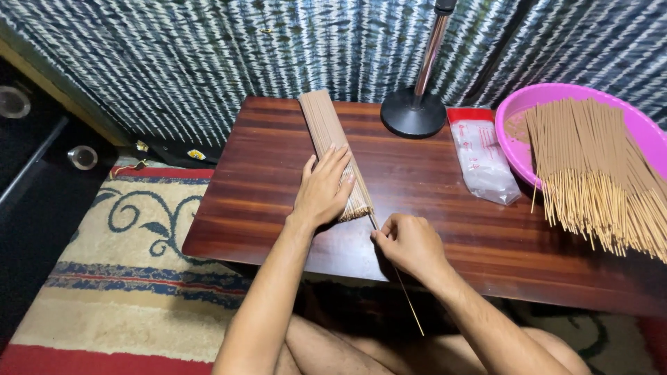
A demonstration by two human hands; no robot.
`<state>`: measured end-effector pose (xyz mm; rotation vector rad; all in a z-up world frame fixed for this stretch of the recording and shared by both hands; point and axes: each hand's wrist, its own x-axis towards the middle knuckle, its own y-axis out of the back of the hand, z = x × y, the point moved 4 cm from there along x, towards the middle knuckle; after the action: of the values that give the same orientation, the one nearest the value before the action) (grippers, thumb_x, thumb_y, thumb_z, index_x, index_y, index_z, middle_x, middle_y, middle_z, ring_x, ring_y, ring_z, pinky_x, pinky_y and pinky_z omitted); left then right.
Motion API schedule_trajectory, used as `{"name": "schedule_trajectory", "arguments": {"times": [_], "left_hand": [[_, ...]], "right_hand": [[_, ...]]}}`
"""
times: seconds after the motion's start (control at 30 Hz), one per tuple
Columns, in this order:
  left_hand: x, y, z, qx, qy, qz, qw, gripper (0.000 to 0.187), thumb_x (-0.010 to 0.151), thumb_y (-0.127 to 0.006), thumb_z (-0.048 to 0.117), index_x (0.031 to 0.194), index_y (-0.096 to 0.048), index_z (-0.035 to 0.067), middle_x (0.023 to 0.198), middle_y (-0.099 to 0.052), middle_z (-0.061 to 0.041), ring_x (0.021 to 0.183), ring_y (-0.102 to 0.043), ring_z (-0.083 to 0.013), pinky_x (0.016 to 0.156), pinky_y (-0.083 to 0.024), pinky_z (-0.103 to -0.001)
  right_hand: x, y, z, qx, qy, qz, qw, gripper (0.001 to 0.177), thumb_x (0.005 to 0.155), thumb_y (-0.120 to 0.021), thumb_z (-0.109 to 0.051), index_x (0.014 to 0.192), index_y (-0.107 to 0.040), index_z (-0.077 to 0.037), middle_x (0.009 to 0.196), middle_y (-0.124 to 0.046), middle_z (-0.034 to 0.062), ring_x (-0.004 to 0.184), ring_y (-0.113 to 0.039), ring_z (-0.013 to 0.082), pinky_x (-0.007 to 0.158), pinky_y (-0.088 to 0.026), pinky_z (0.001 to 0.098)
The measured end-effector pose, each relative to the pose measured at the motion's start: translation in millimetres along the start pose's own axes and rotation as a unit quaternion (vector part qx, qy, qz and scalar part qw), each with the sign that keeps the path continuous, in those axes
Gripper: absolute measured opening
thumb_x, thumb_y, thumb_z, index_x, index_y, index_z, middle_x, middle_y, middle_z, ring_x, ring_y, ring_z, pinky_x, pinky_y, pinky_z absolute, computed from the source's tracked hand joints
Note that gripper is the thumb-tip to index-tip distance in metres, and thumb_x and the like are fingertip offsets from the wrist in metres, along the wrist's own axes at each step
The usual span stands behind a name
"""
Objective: The person is manually packing incense sticks by wrapping them in paper sleeves and securing the bundles with thread.
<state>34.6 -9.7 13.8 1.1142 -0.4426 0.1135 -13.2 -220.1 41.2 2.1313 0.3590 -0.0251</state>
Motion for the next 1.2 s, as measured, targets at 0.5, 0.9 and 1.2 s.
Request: {"name": "schedule_trajectory", "arguments": {"times": [0.5,0.9,1.2], "left_hand": [[-3,0,0,0.012,-0.001,0.035,0.999,0.053,0.105,-0.045,0.043,0.143,-0.057,0.009,0.153,-0.053,-0.009,0.147,-0.043,-0.0248,0.121,-0.023,-0.055],[-6,3,2,0.021,-0.025,0.102,0.994,0.047,0.1,-0.052,0.045,0.13,-0.069,0.014,0.137,-0.068,-0.005,0.135,-0.057,-0.0209,0.118,-0.029,-0.05],[-1,6,10,0.002,-0.014,-0.018,1.0,0.062,0.1,-0.045,0.049,0.147,-0.053,0.009,0.16,-0.044,-0.01,0.152,-0.033,-0.031,0.121,-0.02,-0.061]], "right_hand": [[6,-5,-4,-0.028,-0.011,-0.007,1.0,0.038,0.079,-0.071,-0.05,0.085,-0.078,-0.013,0.08,-0.078,0.0112,0.094,-0.075,0.0403,0.081,-0.059,0.0525],[24,-13,-12,0.03,0.047,0.038,0.998,0.033,0.081,-0.071,-0.042,0.072,-0.075,-0.011,0.064,-0.072,0.0119,0.081,-0.075,0.0389,0.068,-0.057,0.0484],[-7,-13,1,-0.068,0.05,-0.033,0.996,0.032,0.082,-0.066,-0.041,0.073,-0.074,-0.011,0.07,-0.074,0.0142,0.084,-0.075,0.0422,0.071,-0.059,0.0502]]}}
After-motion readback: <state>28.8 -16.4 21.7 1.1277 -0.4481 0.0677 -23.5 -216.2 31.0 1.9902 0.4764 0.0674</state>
